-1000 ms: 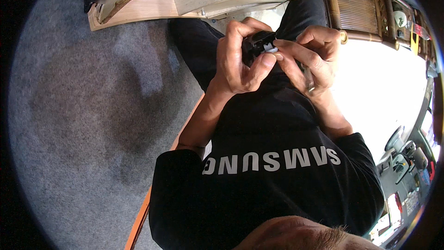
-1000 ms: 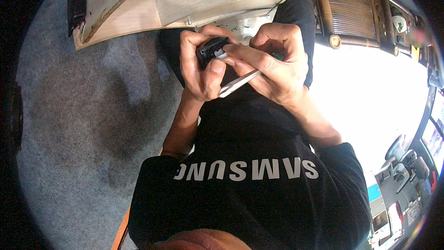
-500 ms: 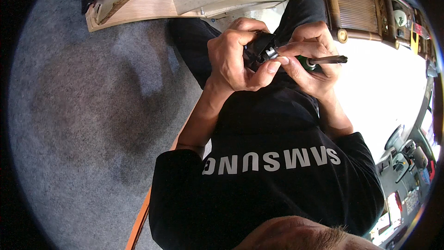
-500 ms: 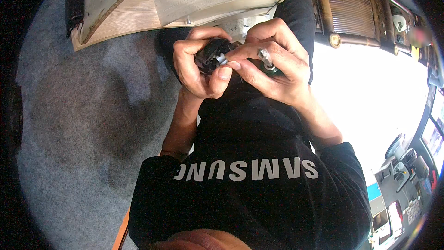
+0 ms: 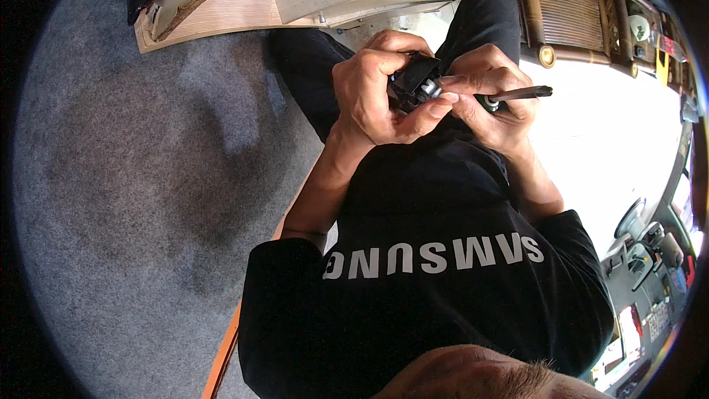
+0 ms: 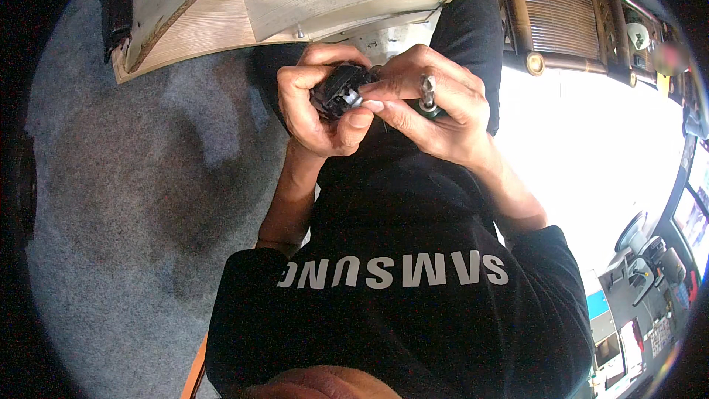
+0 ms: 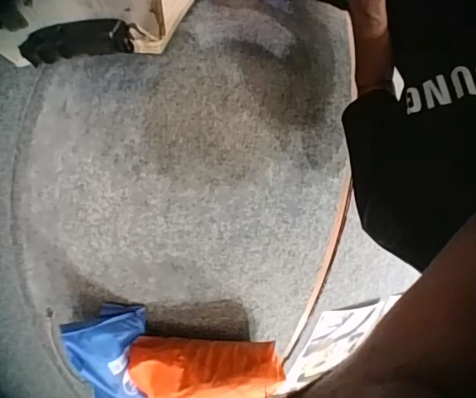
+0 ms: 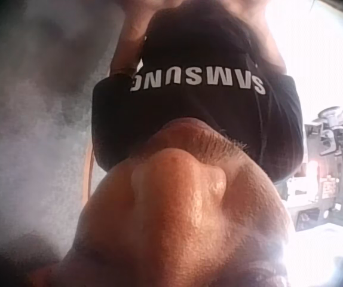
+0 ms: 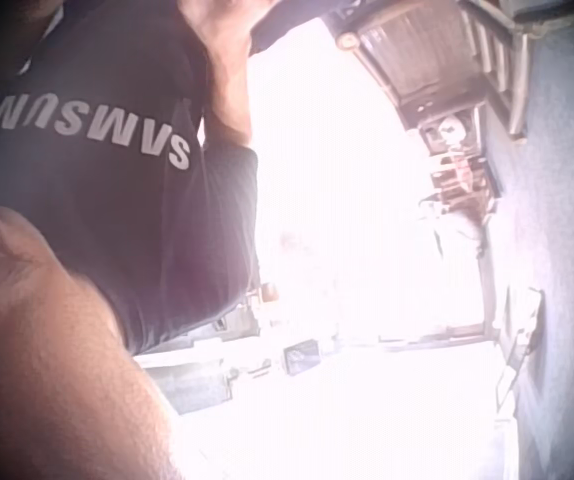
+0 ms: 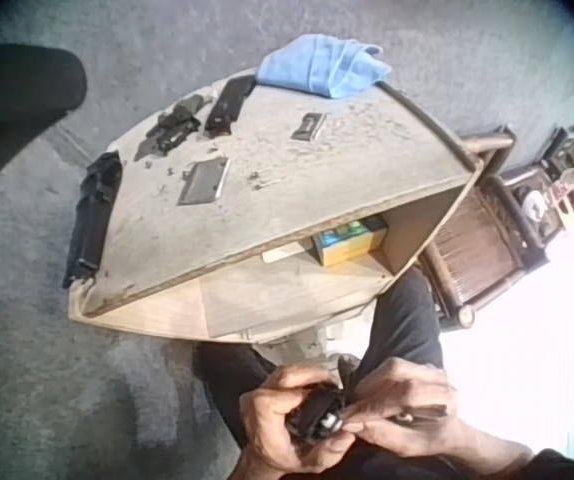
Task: The person uses a screwdriver to remove screws from a hair clipper, detaches the blade assembly and internal components by hand, and wipes the housing with a cloth.
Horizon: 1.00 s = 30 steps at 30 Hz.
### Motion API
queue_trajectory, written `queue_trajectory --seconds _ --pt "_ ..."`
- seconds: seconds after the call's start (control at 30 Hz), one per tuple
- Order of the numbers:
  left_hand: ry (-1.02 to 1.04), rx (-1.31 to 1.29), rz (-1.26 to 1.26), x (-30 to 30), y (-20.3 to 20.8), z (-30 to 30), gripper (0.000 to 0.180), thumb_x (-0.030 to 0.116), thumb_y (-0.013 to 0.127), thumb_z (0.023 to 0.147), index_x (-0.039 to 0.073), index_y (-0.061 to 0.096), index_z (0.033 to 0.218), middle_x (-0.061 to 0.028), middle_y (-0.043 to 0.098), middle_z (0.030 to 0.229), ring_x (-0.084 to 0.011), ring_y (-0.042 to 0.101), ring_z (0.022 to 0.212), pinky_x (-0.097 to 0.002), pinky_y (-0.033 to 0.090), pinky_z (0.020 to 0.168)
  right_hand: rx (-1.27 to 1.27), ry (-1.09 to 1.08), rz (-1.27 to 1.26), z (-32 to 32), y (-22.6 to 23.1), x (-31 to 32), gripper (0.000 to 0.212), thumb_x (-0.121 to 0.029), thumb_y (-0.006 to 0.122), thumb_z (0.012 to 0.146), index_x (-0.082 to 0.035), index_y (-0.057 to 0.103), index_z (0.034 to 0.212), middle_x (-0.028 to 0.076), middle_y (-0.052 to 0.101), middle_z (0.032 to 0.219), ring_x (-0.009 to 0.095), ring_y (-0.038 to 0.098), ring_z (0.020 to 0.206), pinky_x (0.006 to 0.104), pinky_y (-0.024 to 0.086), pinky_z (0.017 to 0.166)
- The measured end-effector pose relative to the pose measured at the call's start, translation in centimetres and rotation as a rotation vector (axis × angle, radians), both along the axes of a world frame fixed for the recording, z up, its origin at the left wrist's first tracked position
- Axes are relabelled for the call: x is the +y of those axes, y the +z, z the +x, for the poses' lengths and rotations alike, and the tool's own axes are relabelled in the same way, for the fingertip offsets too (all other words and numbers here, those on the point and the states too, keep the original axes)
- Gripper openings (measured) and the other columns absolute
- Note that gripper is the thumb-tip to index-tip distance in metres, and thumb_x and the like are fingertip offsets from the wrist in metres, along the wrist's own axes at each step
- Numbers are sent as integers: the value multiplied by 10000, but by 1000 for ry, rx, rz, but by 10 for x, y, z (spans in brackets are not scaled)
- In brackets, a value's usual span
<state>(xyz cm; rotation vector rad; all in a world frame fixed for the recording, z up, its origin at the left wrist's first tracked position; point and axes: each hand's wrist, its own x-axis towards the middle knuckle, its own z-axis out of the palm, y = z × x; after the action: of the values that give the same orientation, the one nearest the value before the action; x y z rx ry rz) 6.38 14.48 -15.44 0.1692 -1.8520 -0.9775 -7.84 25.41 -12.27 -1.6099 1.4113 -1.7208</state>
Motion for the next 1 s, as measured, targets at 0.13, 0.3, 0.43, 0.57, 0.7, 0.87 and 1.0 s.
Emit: queue_trajectory --seconds 0.13,0.3,0.43,0.57,0.7,0.87,1.0 --pt "2 22 25 -2 -2 1 481 344 791 838 18 461 963 -194 679 880 -234 689 690 -324 568 599 -13 -35 -10 5 -3 2 143 -16 811 791 43 723 888 122 731 850 229 700 781 334 569 687" --pt "44 31 -28 -2 3 0 438 333 755 841 31 457 944 -176 682 847 -235 679 670 -325 562 581 -107 -20 72 10 1 5 157 -22 809 795 18 736 928 122 722 864 212 696 791 320 553 703" --pt "64 17 -58 -3 3 0 423 347 739 842 43 457 922 -156 681 823 -229 671 651 -320 554 570 -295 -7 200 14 3 8 155 -23 787 815 -1 747 963 108 710 875 184 679 782 297 528 705" --pt "69 23 -24 -1 5 1 413 338 727 851 36 456 928 -148 679 817 -218 668 644 -316 545 571 -354 26 294 11 9 8 151 -41 773 833 -1 749 977 85 698 865 156 649 746 283 505 674" --pt "-25 1 202 3 9 7 387 301 704 863 30 437 933 -159 678 815 -186 645 633 -295 525 567 -158 81 287 2 17 2 158 -50 752 855 6 724 1000 73 682 854 139 627 724 276 488 656" --pt "-475 103 1040 -1 21 13 359 381 532 941 57 383 905 -252 644 790 -190 581 549 -292 509 478 -207 73 299 -10 21 3 264 -95 683 926 14 611 1156 103 684 875 162 646 749 291 508 672" --pt "-670 204 1281 -9 13 18 384 475 478 940 98 408 907 -258 601 763 -256 588 522 -357 532 423 338 113 237 -32 36 -2 153 -75 653 951 10 654 1078 128 707 924 181 675 720 296 522 584"
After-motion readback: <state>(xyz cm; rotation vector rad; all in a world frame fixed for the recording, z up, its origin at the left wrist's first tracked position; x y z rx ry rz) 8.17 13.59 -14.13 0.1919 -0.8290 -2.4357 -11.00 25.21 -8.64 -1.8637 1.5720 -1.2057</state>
